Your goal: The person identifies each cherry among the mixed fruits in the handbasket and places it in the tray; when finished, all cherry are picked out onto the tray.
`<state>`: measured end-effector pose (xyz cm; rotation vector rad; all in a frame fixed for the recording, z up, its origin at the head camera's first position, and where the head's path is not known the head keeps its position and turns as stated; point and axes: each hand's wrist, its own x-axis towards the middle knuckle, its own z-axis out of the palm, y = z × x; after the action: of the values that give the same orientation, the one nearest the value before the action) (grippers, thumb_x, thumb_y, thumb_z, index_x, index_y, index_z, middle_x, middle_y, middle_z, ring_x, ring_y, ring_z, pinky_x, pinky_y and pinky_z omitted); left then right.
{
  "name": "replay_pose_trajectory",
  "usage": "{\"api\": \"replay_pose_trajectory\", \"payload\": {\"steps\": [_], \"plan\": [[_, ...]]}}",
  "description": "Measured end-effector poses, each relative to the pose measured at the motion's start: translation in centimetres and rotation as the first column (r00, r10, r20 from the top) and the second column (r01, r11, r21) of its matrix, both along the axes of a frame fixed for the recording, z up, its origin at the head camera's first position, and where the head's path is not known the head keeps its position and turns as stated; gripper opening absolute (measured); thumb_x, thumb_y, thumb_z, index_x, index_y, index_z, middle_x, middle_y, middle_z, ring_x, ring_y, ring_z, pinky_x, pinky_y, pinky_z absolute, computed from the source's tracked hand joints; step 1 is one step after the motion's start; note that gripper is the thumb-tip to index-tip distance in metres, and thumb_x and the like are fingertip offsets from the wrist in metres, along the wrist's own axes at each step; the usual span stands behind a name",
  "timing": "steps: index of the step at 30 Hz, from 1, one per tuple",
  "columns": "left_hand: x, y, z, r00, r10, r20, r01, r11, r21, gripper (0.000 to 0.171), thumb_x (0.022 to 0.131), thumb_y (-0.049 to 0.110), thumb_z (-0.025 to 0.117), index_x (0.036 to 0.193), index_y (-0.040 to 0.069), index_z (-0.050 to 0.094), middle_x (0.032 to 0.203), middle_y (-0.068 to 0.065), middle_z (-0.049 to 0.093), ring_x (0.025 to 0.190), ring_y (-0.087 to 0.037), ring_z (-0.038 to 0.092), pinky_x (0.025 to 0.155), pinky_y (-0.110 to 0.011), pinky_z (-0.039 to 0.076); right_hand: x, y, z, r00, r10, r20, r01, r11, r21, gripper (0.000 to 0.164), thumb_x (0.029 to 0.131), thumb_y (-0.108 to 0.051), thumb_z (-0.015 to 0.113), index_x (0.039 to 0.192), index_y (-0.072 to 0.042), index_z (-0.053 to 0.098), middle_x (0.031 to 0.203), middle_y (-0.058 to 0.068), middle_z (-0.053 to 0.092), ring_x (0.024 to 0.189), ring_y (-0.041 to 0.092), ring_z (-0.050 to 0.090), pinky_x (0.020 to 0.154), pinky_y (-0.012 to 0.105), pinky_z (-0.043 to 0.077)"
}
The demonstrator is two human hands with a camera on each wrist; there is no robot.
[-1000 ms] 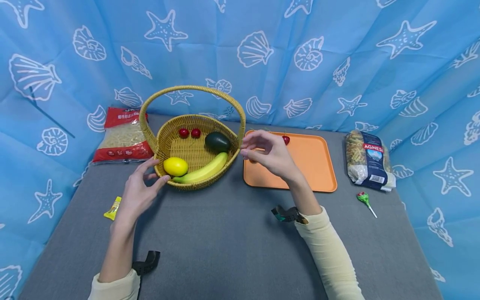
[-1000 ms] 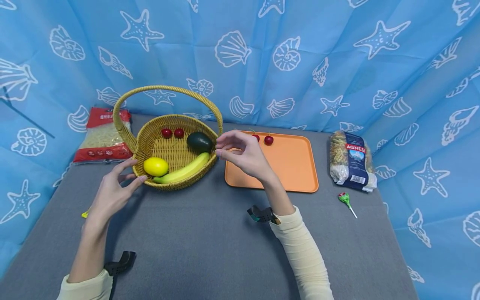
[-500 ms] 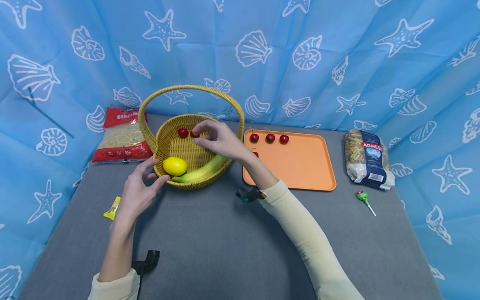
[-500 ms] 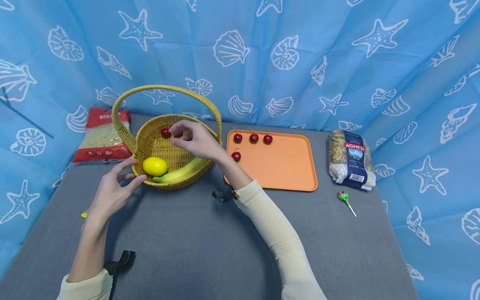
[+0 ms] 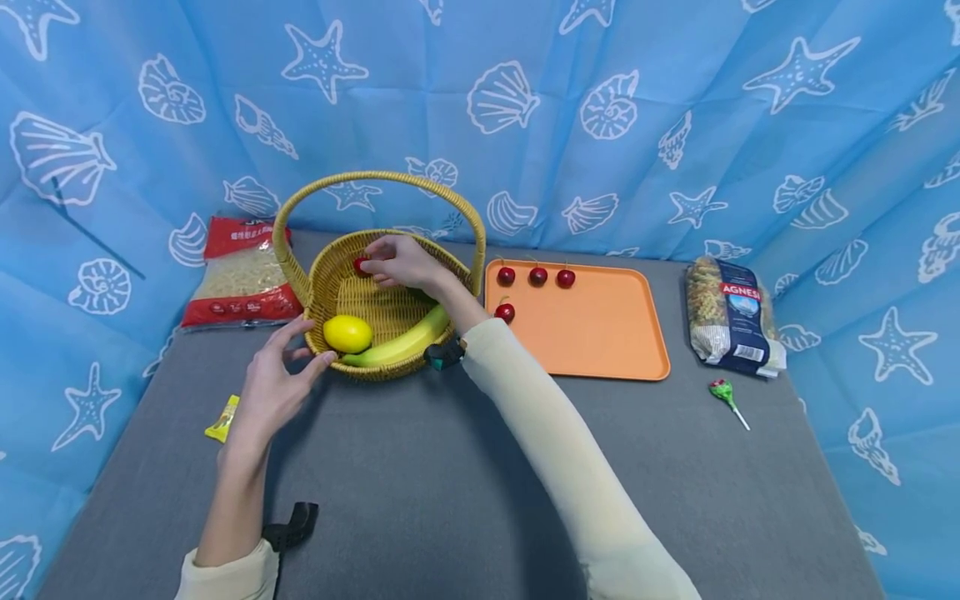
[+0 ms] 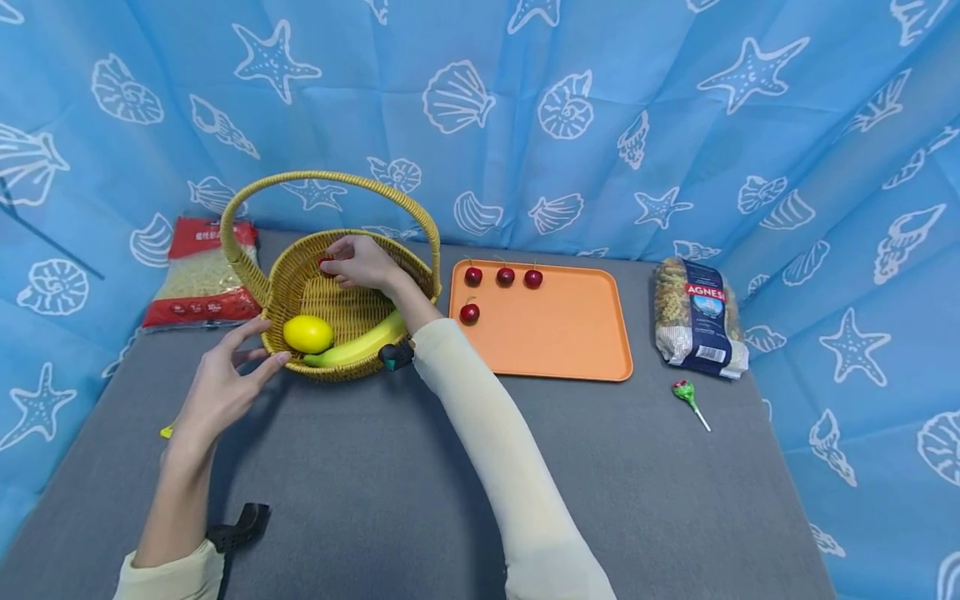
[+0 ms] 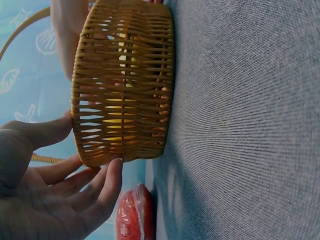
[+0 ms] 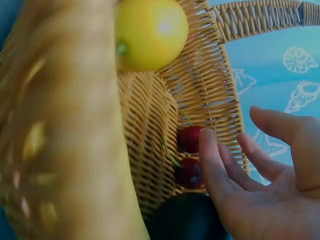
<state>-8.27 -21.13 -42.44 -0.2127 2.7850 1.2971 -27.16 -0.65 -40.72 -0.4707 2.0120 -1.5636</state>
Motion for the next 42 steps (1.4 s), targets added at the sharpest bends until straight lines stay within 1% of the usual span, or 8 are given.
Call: {"api": "replay_pose_trajectory", "payload": {"steps": [3,6,9,17,24,31,36,42], "plan": [[0.0,-0.1,0.0,1.0,-0.003,0.001,0.003,1.0,0.004,0.069,0.107,0.03,0.071,0.166,0.009,0.042,0.179,-0.018,0.031,0.142,-0.052,0.058,0.109,-0.067,0.056,-0.2,-0.5,-0.2,0.998,0.008,0.061,-0.008,1.0,-0.004,0.052,0.11,-0.015,0.063,0.156,0.007,0.047,0.155,0.031,0.054,0.135,0.053,0.063,0.117,0.06,0.054],[-0.1,0.0,0.0,1.0,-0.005,0.007,0.005,1.0,0.005,0.069,0.107,0.03,0.072,0.166,0.01,0.042,0.179,-0.018,0.031,0.141,-0.052,0.058,0.11,-0.067,0.056,-0.2,-0.9,-0.4,0.996,0.018,0.085,-0.019,1.0,0.014,0.056,0.11,-0.015,0.063,0.159,0.005,0.044,0.162,0.03,0.048,0.137,0.052,0.062,0.118,0.058,0.054],[-0.2,0.0,0.0,1.0,-0.004,0.009,0.004,1.0,0.005,0.069,0.107,0.03,0.072,0.166,0.01,0.042,0.179,-0.019,0.031,0.142,-0.052,0.058,0.11,-0.067,0.056,-0.1,-1.3,-0.6,0.995,0.031,0.09,-0.035,0.998,0.043,0.06,0.111,-0.015,0.062,0.163,0.002,0.04,0.167,0.028,0.042,0.139,0.05,0.061,0.118,0.056,0.054],[-0.1,-0.1,-0.1,1.0,-0.003,0.0,0.003,1.0,0.003,0.068,0.107,0.03,0.071,0.165,0.009,0.042,0.179,-0.019,0.031,0.142,-0.053,0.058,0.11,-0.068,0.055,0.4,-2.2,-1.0,0.991,0.099,0.093,-0.112,0.983,0.149,0.068,0.111,-0.019,0.062,0.171,-0.009,0.031,0.177,0.013,0.033,0.145,0.038,0.059,0.117,0.047,0.057],[-0.2,-0.1,-0.1,1.0,-0.006,0.0,0.006,1.0,0.002,0.068,0.107,0.03,0.071,0.165,0.009,0.042,0.179,-0.019,0.031,0.142,-0.053,0.058,0.111,-0.068,0.055,0.5,-2.4,-0.8,0.989,0.095,0.114,-0.115,0.975,0.188,0.071,0.112,-0.018,0.061,0.174,-0.015,0.025,0.181,0.014,0.025,0.145,0.036,0.058,0.118,0.044,0.056],[-0.1,-0.2,-0.1,1.0,-0.006,0.005,0.006,1.0,0.01,0.069,0.107,0.031,0.071,0.166,0.01,0.042,0.179,-0.019,0.03,0.143,-0.053,0.057,0.11,-0.068,0.055,0.7,-2.5,-0.9,0.99,0.079,0.116,-0.098,0.98,0.172,0.071,0.111,-0.016,0.062,0.173,-0.014,0.027,0.175,0.014,0.035,0.146,0.034,0.058,0.119,0.044,0.055],[-0.1,-0.1,-0.2,1.0,-0.011,-0.005,0.011,1.0,0.009,0.068,0.107,0.029,0.071,0.165,0.008,0.042,0.179,-0.019,0.03,0.142,-0.053,0.058,0.11,-0.069,0.055,0.8,-2.4,-1.1,0.994,0.059,0.09,-0.076,0.977,0.2,0.067,0.11,-0.015,0.063,0.17,-0.013,0.032,0.178,0.011,0.032,0.142,0.034,0.062,0.118,0.043,0.056],[-0.2,-0.1,-0.1,1.0,-0.01,0.003,0.01,1.0,0.013,0.069,0.107,0.03,0.072,0.165,0.009,0.042,0.179,-0.019,0.03,0.141,-0.053,0.058,0.11,-0.068,0.054,0.9,-2.6,-1.1,0.992,0.1,0.078,-0.114,0.972,0.204,0.058,0.11,-0.014,0.063,0.164,-0.006,0.041,0.168,0.017,0.042,0.129,0.034,0.065,0.114,0.043,0.058]]}}
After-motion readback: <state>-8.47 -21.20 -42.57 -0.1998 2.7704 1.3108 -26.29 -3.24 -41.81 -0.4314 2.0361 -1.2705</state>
